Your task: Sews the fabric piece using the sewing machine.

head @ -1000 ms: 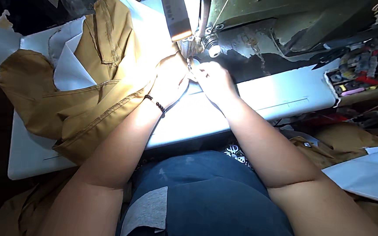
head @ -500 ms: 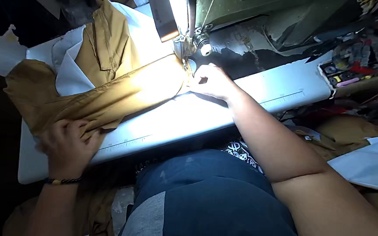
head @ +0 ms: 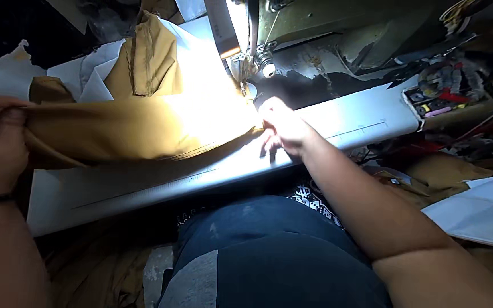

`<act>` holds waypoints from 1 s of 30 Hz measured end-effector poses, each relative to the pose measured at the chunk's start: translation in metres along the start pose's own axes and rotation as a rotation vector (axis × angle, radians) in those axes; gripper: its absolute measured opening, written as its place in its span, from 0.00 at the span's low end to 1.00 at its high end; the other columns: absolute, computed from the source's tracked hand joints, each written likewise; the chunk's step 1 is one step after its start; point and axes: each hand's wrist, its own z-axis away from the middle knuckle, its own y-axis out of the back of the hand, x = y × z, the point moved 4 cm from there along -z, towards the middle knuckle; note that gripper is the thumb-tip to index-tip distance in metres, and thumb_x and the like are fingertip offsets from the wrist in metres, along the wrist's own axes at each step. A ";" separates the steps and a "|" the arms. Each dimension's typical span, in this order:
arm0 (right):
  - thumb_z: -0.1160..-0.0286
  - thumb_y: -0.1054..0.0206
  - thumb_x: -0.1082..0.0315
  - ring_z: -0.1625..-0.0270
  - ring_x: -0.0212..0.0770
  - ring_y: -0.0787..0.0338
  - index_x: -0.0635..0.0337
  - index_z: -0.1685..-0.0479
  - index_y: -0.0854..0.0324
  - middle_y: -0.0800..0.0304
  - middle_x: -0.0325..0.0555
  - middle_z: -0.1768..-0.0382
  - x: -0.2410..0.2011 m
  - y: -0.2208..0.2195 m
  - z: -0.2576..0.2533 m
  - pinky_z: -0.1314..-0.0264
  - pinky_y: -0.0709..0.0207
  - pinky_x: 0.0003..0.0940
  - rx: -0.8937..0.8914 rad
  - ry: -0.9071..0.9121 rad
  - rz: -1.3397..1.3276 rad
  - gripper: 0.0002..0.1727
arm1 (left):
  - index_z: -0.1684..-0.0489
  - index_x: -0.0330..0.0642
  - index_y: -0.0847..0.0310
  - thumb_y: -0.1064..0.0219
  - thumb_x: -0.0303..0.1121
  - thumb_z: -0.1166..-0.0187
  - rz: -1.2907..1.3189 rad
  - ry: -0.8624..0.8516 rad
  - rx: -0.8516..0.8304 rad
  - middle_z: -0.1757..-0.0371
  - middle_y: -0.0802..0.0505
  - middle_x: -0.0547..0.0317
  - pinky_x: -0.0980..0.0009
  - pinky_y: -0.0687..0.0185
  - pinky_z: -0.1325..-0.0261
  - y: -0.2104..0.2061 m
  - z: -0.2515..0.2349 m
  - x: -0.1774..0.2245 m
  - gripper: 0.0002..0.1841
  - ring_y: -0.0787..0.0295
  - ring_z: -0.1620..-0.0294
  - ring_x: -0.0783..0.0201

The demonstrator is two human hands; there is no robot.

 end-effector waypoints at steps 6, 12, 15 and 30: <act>0.18 0.34 0.68 0.71 0.27 0.11 0.59 0.41 0.13 0.08 0.41 0.51 0.016 0.000 0.019 0.68 0.13 0.25 -0.116 0.364 0.399 0.12 | 0.31 0.28 0.19 0.48 0.20 0.21 -0.109 -0.313 -0.167 0.27 0.17 0.28 0.33 0.30 0.24 -0.071 -0.025 0.104 0.21 0.21 0.25 0.29; 0.12 0.40 0.70 0.82 0.29 0.17 0.61 0.52 0.19 0.12 0.42 0.69 0.025 -0.007 0.038 0.79 0.18 0.22 -0.068 0.111 0.043 0.06 | 0.47 0.36 0.15 0.46 0.37 0.11 0.334 -0.206 -0.417 0.52 0.08 0.46 0.49 0.17 0.45 -0.189 -0.020 0.254 0.16 0.09 0.50 0.52; 0.15 0.38 0.73 0.78 0.29 0.13 0.63 0.51 0.15 0.09 0.43 0.70 0.033 -0.005 0.039 0.74 0.16 0.22 -0.051 0.166 -0.010 0.07 | 0.42 0.41 0.15 0.44 0.56 0.14 0.140 0.014 -0.401 0.43 0.09 0.44 0.41 0.20 0.39 -0.231 -0.033 0.250 0.26 0.12 0.38 0.45; 0.20 0.39 0.81 0.76 0.29 0.13 0.63 0.61 0.19 0.12 0.40 0.72 0.031 -0.002 0.039 0.69 0.14 0.22 -0.063 0.238 -0.066 0.06 | 0.66 0.31 0.11 0.49 0.26 0.24 0.852 -0.405 -0.218 0.54 0.03 0.47 0.62 0.14 0.37 -0.228 0.016 0.219 0.16 0.06 0.46 0.62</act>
